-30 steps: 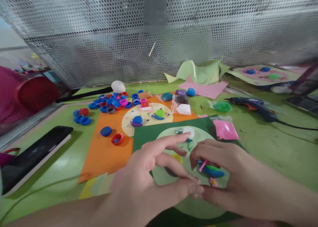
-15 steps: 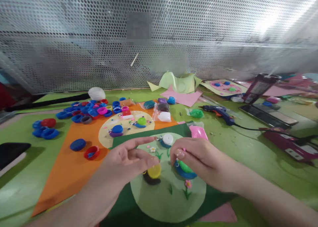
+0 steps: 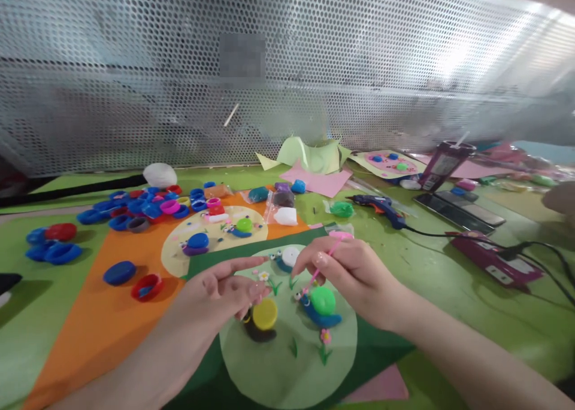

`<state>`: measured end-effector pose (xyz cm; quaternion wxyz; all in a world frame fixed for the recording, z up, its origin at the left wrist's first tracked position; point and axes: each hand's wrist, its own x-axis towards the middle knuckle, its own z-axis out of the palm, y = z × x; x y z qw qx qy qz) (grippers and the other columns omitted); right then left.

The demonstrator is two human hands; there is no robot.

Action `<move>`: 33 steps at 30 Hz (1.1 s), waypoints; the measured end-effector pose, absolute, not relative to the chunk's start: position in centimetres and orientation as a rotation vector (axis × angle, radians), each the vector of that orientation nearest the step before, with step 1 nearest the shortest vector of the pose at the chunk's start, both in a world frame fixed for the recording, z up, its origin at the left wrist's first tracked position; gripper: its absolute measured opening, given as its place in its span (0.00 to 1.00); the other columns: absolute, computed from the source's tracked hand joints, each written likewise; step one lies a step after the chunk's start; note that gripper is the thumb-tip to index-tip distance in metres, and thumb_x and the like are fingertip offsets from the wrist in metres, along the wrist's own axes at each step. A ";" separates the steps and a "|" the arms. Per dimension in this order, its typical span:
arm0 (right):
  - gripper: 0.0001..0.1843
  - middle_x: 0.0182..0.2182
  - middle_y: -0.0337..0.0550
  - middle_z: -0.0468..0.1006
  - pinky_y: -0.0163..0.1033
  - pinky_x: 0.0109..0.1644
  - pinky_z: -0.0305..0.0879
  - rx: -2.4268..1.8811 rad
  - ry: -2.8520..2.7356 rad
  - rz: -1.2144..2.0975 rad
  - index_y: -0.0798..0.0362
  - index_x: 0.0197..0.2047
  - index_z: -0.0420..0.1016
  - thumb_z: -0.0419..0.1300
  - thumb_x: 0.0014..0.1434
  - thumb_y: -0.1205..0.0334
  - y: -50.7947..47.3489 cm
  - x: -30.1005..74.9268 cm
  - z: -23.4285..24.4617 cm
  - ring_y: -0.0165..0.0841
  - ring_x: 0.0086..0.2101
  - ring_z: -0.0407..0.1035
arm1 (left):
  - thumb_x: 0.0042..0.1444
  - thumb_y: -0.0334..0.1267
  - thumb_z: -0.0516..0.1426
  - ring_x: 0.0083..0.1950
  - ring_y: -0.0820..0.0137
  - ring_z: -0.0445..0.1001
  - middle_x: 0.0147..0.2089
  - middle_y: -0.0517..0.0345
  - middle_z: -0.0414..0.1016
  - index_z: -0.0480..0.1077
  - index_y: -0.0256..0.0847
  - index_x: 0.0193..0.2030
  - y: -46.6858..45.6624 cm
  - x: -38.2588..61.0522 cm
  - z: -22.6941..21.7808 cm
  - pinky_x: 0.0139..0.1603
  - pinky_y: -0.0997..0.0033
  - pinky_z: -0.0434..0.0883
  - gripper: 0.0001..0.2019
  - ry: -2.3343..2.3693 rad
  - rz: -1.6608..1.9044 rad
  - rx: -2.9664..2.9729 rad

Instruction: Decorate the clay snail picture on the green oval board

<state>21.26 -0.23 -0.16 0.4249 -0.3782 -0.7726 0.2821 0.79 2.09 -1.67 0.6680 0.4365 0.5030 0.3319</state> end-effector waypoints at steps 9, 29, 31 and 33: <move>0.16 0.22 0.39 0.71 0.29 0.24 0.58 -0.892 -1.842 0.825 0.58 0.26 0.74 0.52 0.63 0.63 -0.3 21.2 0.4 0.22 0.21 0.61 | 0.43 0.38 0.65 0.28 0.72 0.69 0.20 0.65 0.72 0.72 0.40 0.41 2.1 1.0 -1.9 0.25 0.78 0.59 0.17 1.129 0.800 1.004; 0.22 0.17 0.39 0.67 0.30 0.22 0.56 -0.886 -1.633 1.259 0.59 0.25 0.75 0.52 0.63 0.54 -0.2 21.0 0.3 0.24 0.19 0.60 | 0.48 0.37 0.63 0.31 0.74 0.70 0.23 0.67 0.71 0.71 0.44 0.45 2.1 0.5 -2.1 0.31 0.79 0.63 0.15 1.063 0.728 0.997; 0.23 0.17 0.39 0.67 0.30 0.23 0.57 -0.868 -1.596 1.289 0.59 0.25 0.76 0.53 0.63 0.53 -0.2 21.3 0.3 0.24 0.19 0.60 | 0.48 0.37 0.63 0.33 0.73 0.71 0.25 0.67 0.72 0.71 0.45 0.46 2.0 0.4 -2.0 0.34 0.79 0.64 0.16 1.046 0.715 1.014; 0.23 0.17 0.39 0.67 0.31 0.23 0.57 -0.833 -1.540 1.340 0.59 0.25 0.76 0.53 0.63 0.52 -0.1 21.5 0.2 0.24 0.19 0.59 | 0.48 0.39 0.63 0.35 0.73 0.72 0.26 0.66 0.73 0.71 0.45 0.47 1.9 0.3 -2.0 0.35 0.80 0.64 0.17 1.025 0.695 1.039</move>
